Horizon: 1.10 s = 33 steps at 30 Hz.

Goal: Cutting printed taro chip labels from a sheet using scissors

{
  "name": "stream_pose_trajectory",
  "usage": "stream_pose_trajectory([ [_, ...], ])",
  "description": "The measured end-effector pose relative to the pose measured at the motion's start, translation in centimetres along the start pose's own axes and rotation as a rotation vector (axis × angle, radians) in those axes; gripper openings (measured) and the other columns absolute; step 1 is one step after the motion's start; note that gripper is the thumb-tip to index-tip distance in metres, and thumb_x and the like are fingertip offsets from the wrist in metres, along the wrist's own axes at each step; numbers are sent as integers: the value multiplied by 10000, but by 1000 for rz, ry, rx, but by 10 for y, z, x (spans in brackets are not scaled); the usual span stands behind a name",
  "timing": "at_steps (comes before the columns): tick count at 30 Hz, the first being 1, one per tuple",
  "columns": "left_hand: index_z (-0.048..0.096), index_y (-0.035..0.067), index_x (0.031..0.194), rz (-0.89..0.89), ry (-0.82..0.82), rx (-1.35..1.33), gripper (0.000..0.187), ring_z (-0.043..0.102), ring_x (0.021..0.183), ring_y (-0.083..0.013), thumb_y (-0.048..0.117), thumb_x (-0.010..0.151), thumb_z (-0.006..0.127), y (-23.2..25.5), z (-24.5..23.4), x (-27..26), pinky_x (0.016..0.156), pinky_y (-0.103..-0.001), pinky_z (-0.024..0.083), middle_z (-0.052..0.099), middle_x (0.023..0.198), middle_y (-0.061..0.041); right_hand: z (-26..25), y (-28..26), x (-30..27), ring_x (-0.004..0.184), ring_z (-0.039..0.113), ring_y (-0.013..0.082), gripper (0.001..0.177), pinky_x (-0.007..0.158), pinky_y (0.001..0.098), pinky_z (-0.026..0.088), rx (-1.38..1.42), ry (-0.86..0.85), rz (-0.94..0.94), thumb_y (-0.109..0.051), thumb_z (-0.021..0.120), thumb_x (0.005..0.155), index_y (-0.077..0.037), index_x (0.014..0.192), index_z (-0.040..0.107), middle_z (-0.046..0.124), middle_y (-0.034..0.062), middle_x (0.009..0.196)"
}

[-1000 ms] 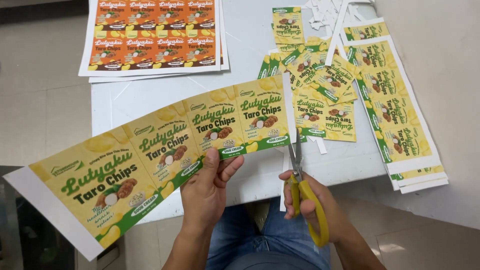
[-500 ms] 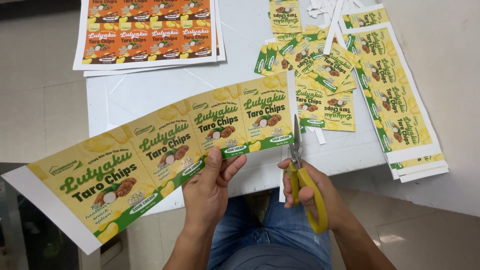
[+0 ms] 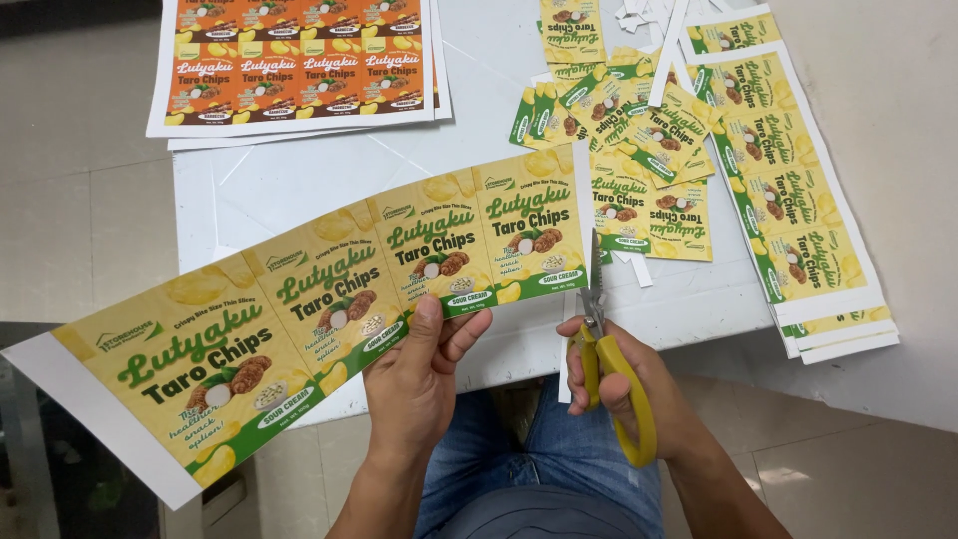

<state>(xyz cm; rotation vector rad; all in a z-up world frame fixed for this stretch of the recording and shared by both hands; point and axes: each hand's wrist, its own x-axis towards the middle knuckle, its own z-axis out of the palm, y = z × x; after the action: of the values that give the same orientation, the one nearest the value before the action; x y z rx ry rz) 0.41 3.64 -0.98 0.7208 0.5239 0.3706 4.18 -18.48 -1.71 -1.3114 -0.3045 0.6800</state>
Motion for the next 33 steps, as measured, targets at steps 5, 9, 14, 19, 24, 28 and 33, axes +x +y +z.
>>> stream_pose_trajectory([
  [5, 527, 56, 1447, -2, -2, 4, 503, 751, 880, -283, 97, 960, 644, 0, 0, 0, 842, -488, 689, 710, 1121, -105, 0, 0, 1, 688, 564, 108, 941, 632, 293, 600, 8, -1, -6, -759, 691, 803, -22, 1363, 521, 532, 25, 865],
  [9, 522, 62, 1458, -11, 3, 20, 519, 748, 889, -290, 112, 956, 643, 0, 0, 0, 847, -490, 687, 703, 1142, -108, -1, 3, 2, 685, 568, 109, 927, 637, 296, 603, 24, -1, -1, -741, 705, 800, -22, 1357, 525, 534, 30, 868],
  [14, 577, 38, 1387, 0, 14, 8, 441, 753, 865, -283, 97, 958, 655, -3, -4, -1, 840, -506, 696, 715, 1065, -98, -1, 2, 2, 688, 572, 111, 933, 640, 298, 608, 3, -5, 11, -751, 690, 796, -27, 1359, 520, 535, 30, 871],
  [19, 533, 45, 1441, -7, 7, 9, 502, 750, 886, -288, 98, 955, 644, -2, -1, -1, 841, -492, 689, 704, 1150, -112, -3, 6, 1, 688, 582, 106, 913, 638, 284, 611, -11, -8, 9, -726, 684, 817, -26, 1375, 512, 547, 30, 865],
  [24, 555, 12, 1426, -34, 40, 11, 496, 747, 874, -302, 91, 945, 645, -2, 0, -1, 847, -487, 682, 701, 1178, -118, -4, 10, 0, 681, 575, 96, 808, 632, 276, 608, 29, -9, -7, -608, 711, 871, -15, 1381, 509, 551, 30, 868],
  [28, 528, 32, 1458, -26, 31, 22, 535, 746, 881, -301, 98, 940, 645, -4, -3, -1, 842, -486, 681, 694, 1210, -117, -4, 11, 0, 655, 573, 94, 801, 606, 274, 599, 36, 12, 24, -616, 718, 853, -23, 1356, 529, 559, 27, 843],
  [33, 737, -37, 887, -77, 106, 18, 169, 794, 845, -369, 112, 957, 699, -10, -10, -1, 855, -471, 708, 734, 851, -123, -4, 13, 0, 631, 570, 97, 802, 580, 275, 594, 19, 47, 53, -629, 703, 829, -26, 1337, 554, 559, 25, 816],
])
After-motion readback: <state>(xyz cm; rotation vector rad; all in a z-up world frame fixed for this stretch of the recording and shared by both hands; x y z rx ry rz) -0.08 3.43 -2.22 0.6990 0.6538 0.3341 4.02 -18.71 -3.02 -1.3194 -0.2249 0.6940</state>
